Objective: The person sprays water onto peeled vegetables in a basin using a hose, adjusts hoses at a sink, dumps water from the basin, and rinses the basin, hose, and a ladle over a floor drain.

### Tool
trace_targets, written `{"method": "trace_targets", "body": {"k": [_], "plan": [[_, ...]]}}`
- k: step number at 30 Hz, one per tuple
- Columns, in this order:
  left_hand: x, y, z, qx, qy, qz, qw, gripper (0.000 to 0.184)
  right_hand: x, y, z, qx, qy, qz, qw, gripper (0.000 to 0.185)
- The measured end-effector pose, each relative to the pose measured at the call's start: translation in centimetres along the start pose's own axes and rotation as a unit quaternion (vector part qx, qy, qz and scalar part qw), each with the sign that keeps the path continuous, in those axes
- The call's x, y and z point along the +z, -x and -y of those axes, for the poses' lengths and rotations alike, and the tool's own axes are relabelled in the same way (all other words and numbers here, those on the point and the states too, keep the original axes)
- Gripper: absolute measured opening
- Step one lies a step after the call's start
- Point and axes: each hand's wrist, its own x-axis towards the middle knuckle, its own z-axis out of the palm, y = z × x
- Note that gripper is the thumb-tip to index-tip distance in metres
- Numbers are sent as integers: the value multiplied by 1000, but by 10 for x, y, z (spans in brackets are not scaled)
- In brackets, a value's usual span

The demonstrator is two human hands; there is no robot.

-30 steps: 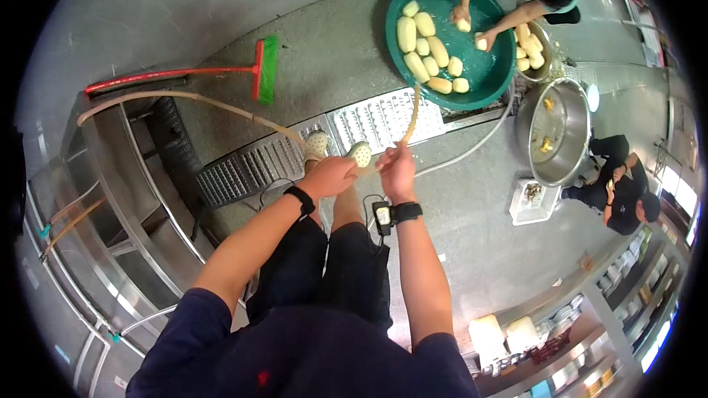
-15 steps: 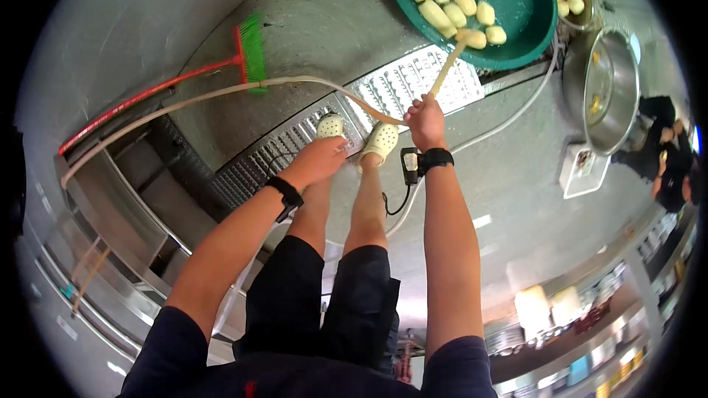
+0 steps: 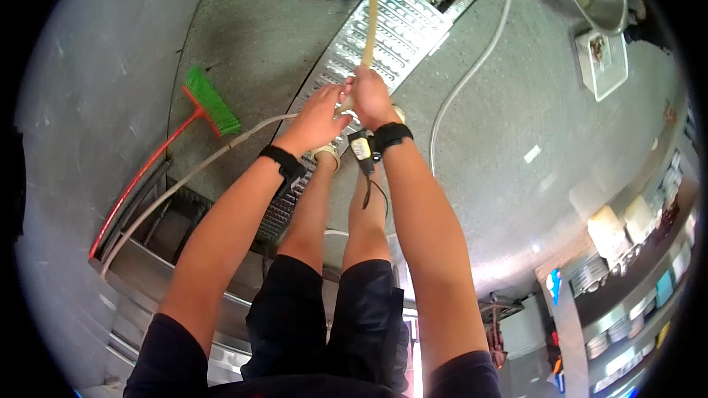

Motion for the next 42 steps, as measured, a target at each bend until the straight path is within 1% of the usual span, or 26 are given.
{"method": "trace_targets", "body": {"k": [1, 3, 4, 7, 8, 10, 11, 12, 13, 14, 17, 18, 19, 21, 22, 23, 24, 25, 26, 27, 28, 31, 34, 37, 40, 42], "plan": [[8, -5, -1, -27, -10, 31, 999, 37, -1, -1, 3, 5, -24, -1, 1000, 23], [27, -12, 7, -83, -33, 93, 992, 38, -6, -2, 12, -12, -9, -1, 1000, 22], [35, -17, 16, -166, 68, 131, 975, 35, -10, -4, 20, -12, -25, 8, 1000, 22], [43, -13, 10, -288, 142, 170, 932, 40, -28, -6, 42, -20, -49, 20, 998, 22], [48, -7, 4, -286, 186, 131, 931, 38, -33, -8, 48, -24, -39, 18, 999, 22], [51, -2, -15, -255, 220, 72, 939, 36, -46, -18, 54, -49, -19, 42, 998, 24], [53, -3, -21, -236, 236, 41, 942, 36, -49, -20, 60, -42, -16, 44, 998, 25], [56, -3, -26, -275, 302, 19, 913, 41, -50, -20, 66, -33, -13, 45, 998, 26], [55, -5, -31, -315, 324, 21, 892, 42, -50, -17, 71, -22, -9, 47, 999, 28], [52, -8, -39, -355, 346, 20, 868, 44, -55, -18, 71, -32, 21, 58, 998, 36], [45, -24, -53, -449, 398, 34, 799, 52, -78, -7, 73, -5, 172, 3, 985, 44], [44, -31, -54, -476, 414, 42, 775, 54, -100, -15, 62, -27, 269, 1, 963, 47], [44, -37, -51, -490, 406, 35, 771, 54, -113, -4, 58, -67, 302, -43, 950, 50], [45, -50, -45, -520, 391, 20, 759, 54, -154, 7, 49, -56, 346, -32, 936, 48], [43, -56, -47, -523, 384, 8, 761, 55, -171, 20, 51, -3, 333, -55, 941, 46], [44, -60, -45, -516, 386, -1, 765, 55, -184, 35, 50, 12, 275, -97, 956, 45], [46, -62, -41, -510, 388, -10, 768, 55, -214, 39, 42, -16, 323, -81, 943, 45], [46, -64, -39, -505, 388, -19, 771, 55, -241, 42, 33, 1, 356, -98, 929, 44], [47, -68, -37, -511, 387, -12, 768, 55, -259, 51, 33, 22, 375, -140, 916, 43], [47, -72, -35, -516, 386, -5, 765, 55, -278, 57, 28, 20, 381, -160, 911, 42], [48, -75, -33, -523, 383, 2, 762, 55, -290, 66, 33, 46, 412, -170, 894, 42], [50, -86, -26, -535, 346, 10, 770, 55, -334, 75, 16, 14, 545, -199, 814, 41], [59, -92, -9, -503, 332, 3, 798, 54, -338, 77, 6, 26, 510, -224, 830, 40], [55, -105, -6, -508, 360, 45, 781, 53, -321, 68, -4, 24, 411, -212, 886, 40], [61, -121, 16, -479, 364, 37, 798, 54, -296, 58, -10, 37, 321, -194, 926, 40], [69, -133, 21, -486, 351, 41, 800, 53, -301, 37, -34, 6, 343, -202, 917, 39]]}}
